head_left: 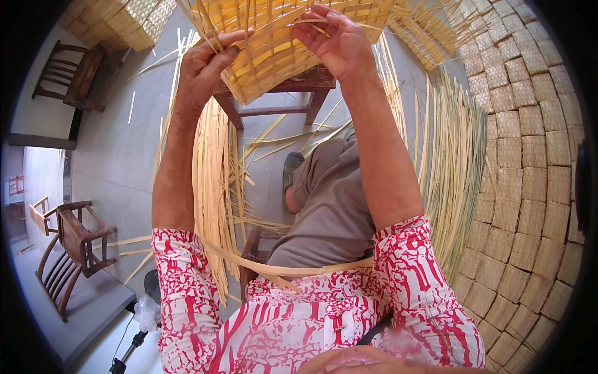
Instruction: The person weaves a basket by hand, interlacing thin bamboo strips through a vertical frame. They repeatedly pull and tighten the strips to form a tight grid pattern on the basket's side.
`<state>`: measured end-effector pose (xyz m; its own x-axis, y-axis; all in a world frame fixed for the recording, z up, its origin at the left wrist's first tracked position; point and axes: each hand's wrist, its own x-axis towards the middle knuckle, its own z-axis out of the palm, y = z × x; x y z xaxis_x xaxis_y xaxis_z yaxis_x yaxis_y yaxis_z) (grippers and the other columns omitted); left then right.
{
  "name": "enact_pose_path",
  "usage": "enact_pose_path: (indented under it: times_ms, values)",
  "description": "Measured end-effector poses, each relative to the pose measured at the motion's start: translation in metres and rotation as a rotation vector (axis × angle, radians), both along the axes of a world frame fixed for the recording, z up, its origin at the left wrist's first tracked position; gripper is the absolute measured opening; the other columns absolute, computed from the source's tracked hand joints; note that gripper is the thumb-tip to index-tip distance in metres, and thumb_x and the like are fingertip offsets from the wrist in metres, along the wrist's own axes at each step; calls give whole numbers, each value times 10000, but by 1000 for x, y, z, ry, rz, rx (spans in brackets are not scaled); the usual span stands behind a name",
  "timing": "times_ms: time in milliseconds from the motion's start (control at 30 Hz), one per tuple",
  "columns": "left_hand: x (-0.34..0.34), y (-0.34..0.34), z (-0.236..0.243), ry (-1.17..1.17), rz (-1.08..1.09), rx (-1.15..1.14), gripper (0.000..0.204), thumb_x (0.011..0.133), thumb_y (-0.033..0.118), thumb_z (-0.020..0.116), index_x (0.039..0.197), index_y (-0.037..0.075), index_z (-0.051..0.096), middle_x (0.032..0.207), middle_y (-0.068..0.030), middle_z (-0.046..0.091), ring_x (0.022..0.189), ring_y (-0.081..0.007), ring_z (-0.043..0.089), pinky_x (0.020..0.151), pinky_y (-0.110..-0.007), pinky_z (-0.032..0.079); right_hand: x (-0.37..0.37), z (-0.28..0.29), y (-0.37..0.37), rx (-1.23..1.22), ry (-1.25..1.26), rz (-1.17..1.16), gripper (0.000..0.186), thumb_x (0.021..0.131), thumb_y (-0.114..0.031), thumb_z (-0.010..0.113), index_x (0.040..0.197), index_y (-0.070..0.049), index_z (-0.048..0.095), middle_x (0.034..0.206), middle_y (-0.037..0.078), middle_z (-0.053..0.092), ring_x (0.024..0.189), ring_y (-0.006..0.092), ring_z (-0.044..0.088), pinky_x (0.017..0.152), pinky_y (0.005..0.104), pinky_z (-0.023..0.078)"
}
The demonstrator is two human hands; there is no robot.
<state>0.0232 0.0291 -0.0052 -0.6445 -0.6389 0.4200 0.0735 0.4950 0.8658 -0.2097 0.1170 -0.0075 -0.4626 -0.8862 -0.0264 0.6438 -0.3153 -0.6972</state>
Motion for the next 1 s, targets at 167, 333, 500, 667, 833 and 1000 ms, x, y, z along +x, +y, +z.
enact_pose_path:
  times_ms: [167,333,500,667,833,1000]
  values:
    - [2,-12,-2,-9,-45,44,291,980,70,555,1226,17,701,1116,-37,711,1052,-109,607,991,-290,453,6,14,0,5,442,13,248,890,-130,666,1105,-15,711,1016,37,657,897,156,649,793,309,539]
    - [2,-24,-2,-74,-36,11,295,969,57,552,1222,11,695,1205,-55,720,1124,-130,631,1040,-321,456,2,3,-2,51,1202,-218,242,876,-31,592,1069,-25,737,978,100,655,842,201,666,743,304,545]
    - [1,-26,-2,-71,-45,-67,282,977,87,558,1210,61,715,1187,-61,728,1075,-134,650,1028,-317,471,8,8,-2,77,1665,-532,228,841,-78,628,1051,-81,717,894,159,658,830,342,670,725,417,549]
    - [12,-21,-1,-68,-15,40,274,981,117,577,1212,65,714,1167,-40,729,1031,-101,641,1005,-309,484,26,19,7,151,1730,-479,182,871,-135,621,1026,-101,709,932,171,664,871,385,661,745,469,535]
    - [50,-58,-19,31,-9,-86,327,968,94,624,1291,81,671,1138,-20,719,1004,-93,626,928,-294,507,34,9,-8,-263,1646,-648,162,908,-97,600,1032,-75,704,802,114,675,714,277,671,630,395,521]
    - [88,-54,-20,212,418,-189,409,889,45,731,1289,52,648,1078,-17,695,989,-101,626,889,-284,528,37,26,17,-21,1078,-391,110,930,-37,614,1013,-19,684,562,-44,507,553,3,433,489,215,368]
